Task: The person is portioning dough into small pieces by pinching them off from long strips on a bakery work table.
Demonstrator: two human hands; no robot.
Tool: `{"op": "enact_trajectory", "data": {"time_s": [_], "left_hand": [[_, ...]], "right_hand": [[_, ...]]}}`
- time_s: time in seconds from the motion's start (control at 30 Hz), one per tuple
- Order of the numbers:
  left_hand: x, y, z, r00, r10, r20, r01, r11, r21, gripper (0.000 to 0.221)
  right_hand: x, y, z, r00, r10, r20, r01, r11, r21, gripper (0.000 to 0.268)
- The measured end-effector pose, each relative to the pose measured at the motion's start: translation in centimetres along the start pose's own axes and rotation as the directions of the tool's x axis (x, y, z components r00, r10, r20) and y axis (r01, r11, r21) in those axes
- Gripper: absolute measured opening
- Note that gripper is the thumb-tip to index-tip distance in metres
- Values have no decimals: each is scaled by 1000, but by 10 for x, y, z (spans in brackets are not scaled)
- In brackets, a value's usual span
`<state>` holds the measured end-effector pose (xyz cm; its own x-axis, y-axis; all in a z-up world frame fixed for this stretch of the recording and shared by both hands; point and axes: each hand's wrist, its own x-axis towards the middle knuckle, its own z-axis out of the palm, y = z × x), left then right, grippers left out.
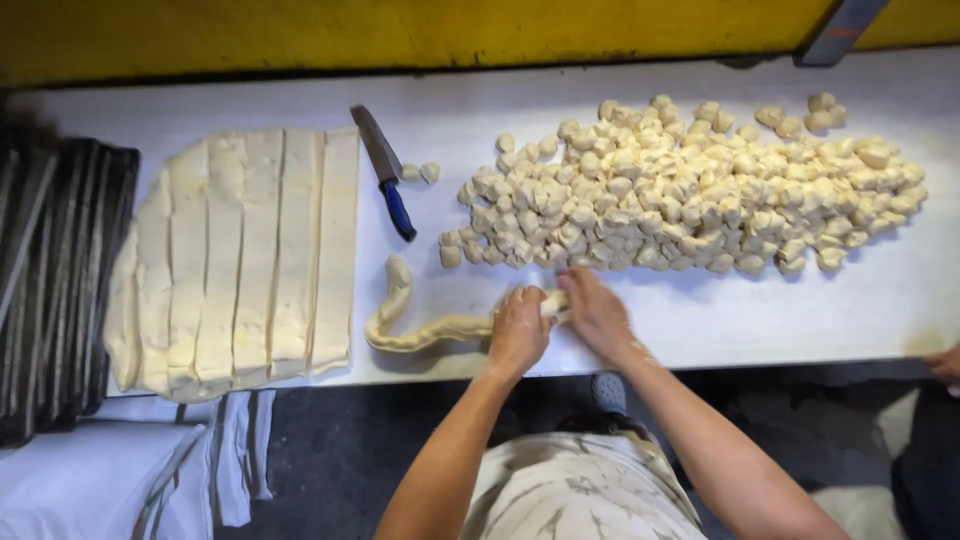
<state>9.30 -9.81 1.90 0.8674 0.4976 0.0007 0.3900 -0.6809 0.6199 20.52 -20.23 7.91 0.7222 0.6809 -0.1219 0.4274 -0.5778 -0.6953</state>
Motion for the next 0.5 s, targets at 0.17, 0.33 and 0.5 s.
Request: {"op": "enact_trajectory", "data": {"time_s": [0.17,0.33,0.5], "left_hand": [[-14,7,-29,990,-1,-138,-30,974,-224,34],[2,25,-16,993,-106,44,111,981,-158,26],[44,21,4,906,-249,342,197,964,181,29]], "right_hand": [[4,17,51,977,133,168,-167,964,205,43],[10,-9,19,982,63,177,-46,994,-95,43],[16,4,-2,983,17,185,-11,999,-34,39]]}}
